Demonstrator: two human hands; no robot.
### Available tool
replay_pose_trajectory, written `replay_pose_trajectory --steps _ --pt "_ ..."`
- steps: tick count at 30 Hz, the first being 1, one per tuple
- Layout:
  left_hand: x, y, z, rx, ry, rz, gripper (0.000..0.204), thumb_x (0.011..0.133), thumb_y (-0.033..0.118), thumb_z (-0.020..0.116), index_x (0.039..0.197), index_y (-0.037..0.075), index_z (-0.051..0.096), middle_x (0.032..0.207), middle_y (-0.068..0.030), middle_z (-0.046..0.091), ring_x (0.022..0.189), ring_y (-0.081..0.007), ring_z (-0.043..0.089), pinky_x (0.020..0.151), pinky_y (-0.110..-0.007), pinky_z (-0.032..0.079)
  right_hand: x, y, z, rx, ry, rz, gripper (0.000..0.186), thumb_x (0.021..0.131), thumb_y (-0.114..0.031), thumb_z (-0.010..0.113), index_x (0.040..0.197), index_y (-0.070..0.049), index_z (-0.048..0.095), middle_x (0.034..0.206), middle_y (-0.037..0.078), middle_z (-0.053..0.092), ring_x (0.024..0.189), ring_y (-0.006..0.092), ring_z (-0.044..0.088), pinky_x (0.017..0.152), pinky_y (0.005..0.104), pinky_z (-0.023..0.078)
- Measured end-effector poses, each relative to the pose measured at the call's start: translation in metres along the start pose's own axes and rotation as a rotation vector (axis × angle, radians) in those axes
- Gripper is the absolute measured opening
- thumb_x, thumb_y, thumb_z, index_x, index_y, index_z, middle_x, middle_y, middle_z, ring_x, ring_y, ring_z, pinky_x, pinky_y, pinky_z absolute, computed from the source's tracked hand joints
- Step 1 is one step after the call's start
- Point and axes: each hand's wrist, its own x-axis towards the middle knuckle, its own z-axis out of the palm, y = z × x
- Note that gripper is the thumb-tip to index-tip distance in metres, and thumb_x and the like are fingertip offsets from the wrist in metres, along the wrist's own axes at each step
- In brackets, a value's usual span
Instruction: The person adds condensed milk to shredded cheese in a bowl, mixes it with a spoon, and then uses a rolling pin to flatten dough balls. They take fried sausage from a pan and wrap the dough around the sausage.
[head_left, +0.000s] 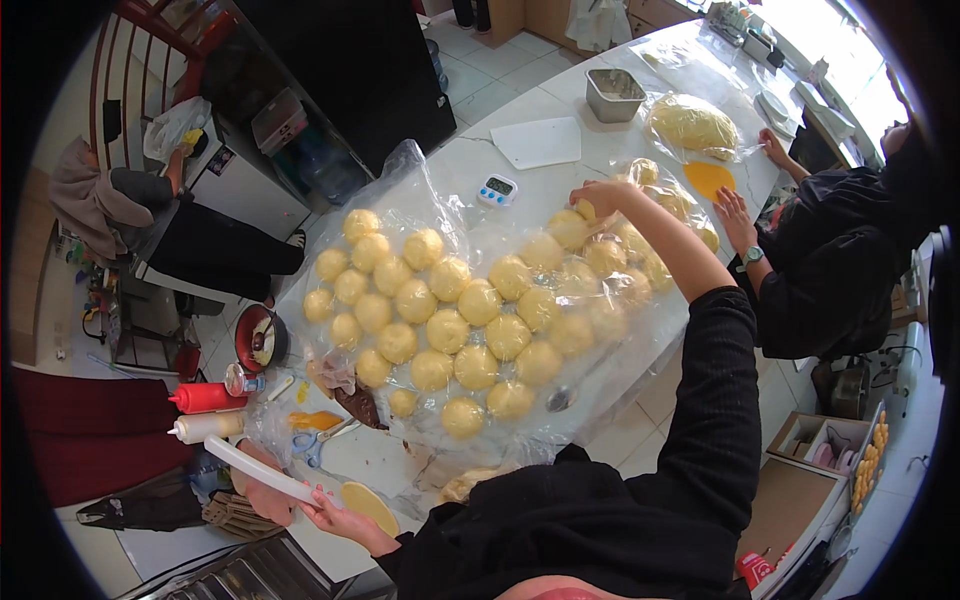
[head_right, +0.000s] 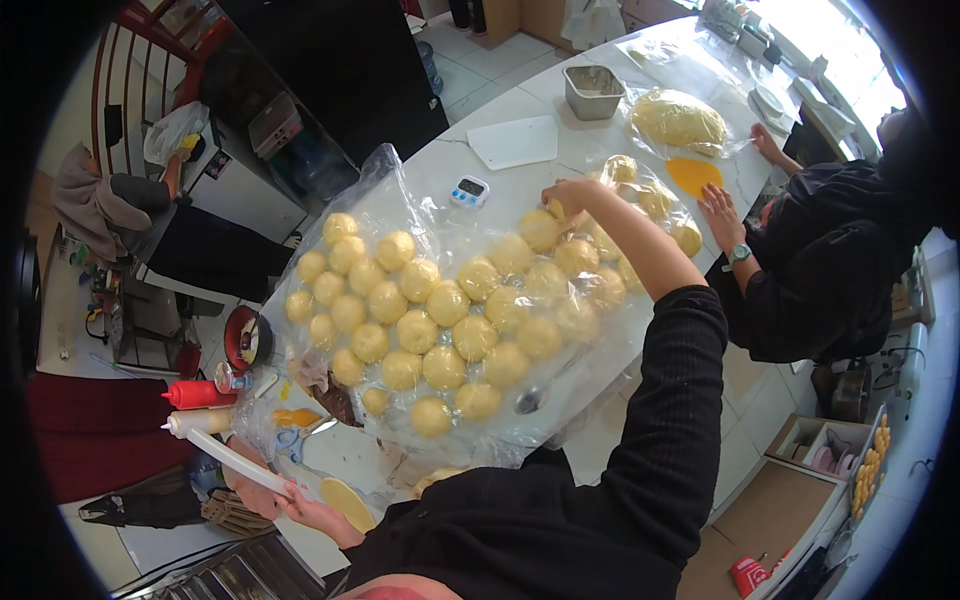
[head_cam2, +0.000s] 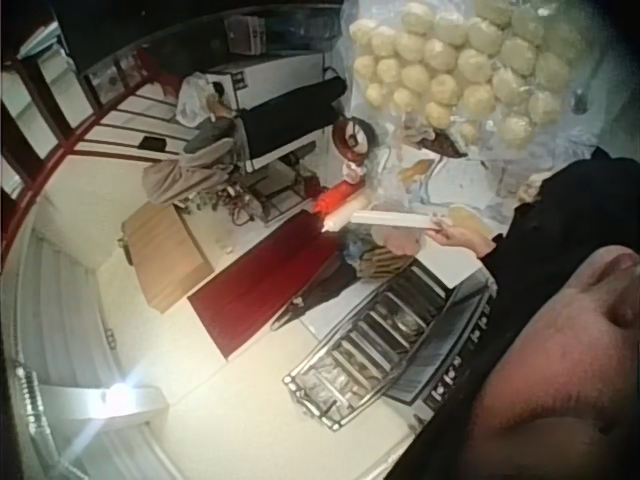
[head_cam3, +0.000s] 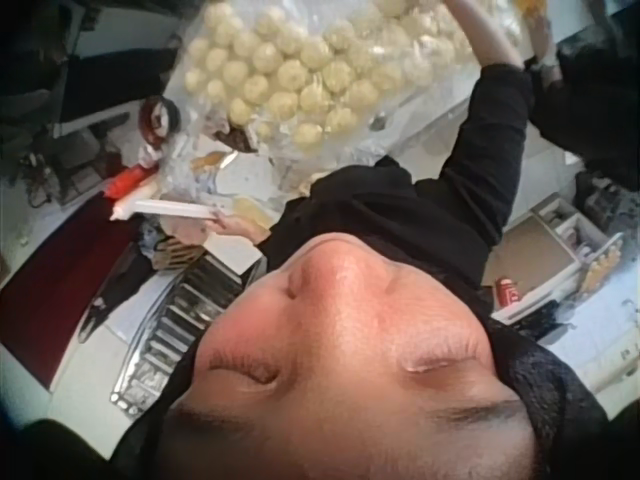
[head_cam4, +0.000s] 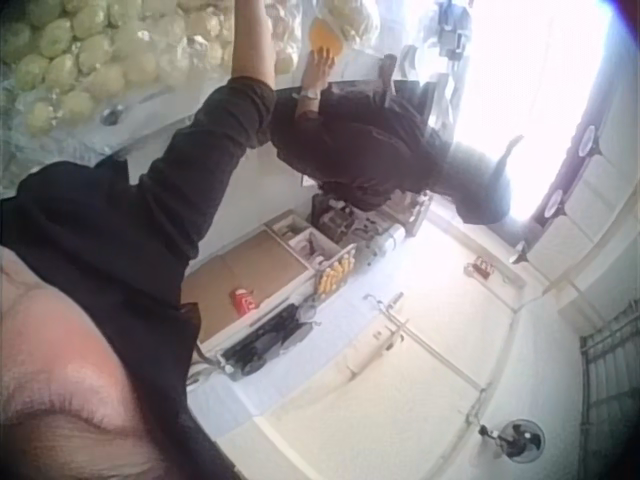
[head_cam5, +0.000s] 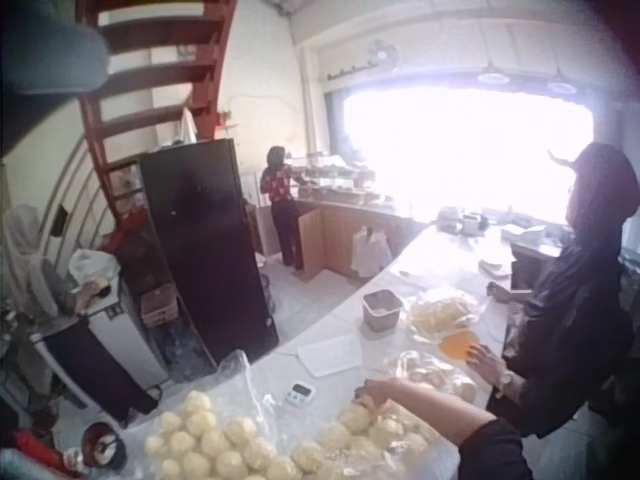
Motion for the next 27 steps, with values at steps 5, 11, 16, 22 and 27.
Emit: replay_pose_trajectory --steps 5,11,16,22,27 --pt "0.001 -0.002 -0.014 0.014 0.050 0.022 0.038 0.088 0.020 0.047 0.119 0.001 0.043 0.107 -0.0064 0.051 0.091 -0.0154 0.044 0.078 -0.029 0.031 -0.004 -0.025 -0.014 -0.097 0.048 0.133 0.044 0.052 -0.020 0.074 0.091 -0.014 0.055 0.097 0.009 0.052 0.100 0.0291 0.048 0.080 0.0395 0.040" --pt "0.007 -0.012 -0.019 -0.012 0.046 0.000 0.037 0.088 0.020 0.048 0.119 0.001 0.043 0.107 -0.0069 0.051 0.090 -0.0150 0.044 0.077 -0.029 0.031 -0.033 -0.032 -0.078 0.240 0.513 -0.020 0.046 0.055 -0.011 0.070 0.098 -0.013 0.054 0.099 0.009 0.052 0.096 0.0292 0.050 0.083 0.0374 0.042" --pt "0.007 -0.008 -0.023 -0.031 0.056 -0.009 0.041 0.088 0.018 0.046 0.124 -0.001 0.038 0.112 -0.0090 0.050 0.093 -0.0164 0.046 0.078 -0.029 0.032 -0.046 -0.075 -0.117 1.547 0.612 -0.261 0.049 0.073 -0.014 0.054 0.120 -0.007 0.041 0.115 0.014 0.046 0.108 0.0316 0.045 0.091 0.0410 0.040" --pt "0.018 -0.031 -0.090 -0.154 0.116 -0.044 0.039 0.086 0.016 0.048 0.121 0.001 0.041 0.112 -0.0096 0.051 0.094 -0.0162 0.048 0.079 -0.029 0.036 -0.032 -0.187 -0.104 2.181 0.046 -0.646 0.063 0.076 -0.023 0.046 0.132 -0.003 0.023 0.131 0.025 0.029 0.121 0.0422 0.029 0.097 0.0439 0.034" --pt "0.044 -0.053 -0.148 -0.255 0.209 -0.020 0.040 0.083 0.013 0.053 0.120 0.002 0.042 0.114 -0.0105 0.052 0.089 -0.0150 0.051 0.076 -0.027 0.039 -0.049 -0.324 -0.049 1.963 -0.133 -0.553 0.073 0.072 -0.032 0.061 0.130 -0.003 0.027 0.131 0.019 0.033 0.121 0.0357 0.033 0.100 0.0410 0.031"
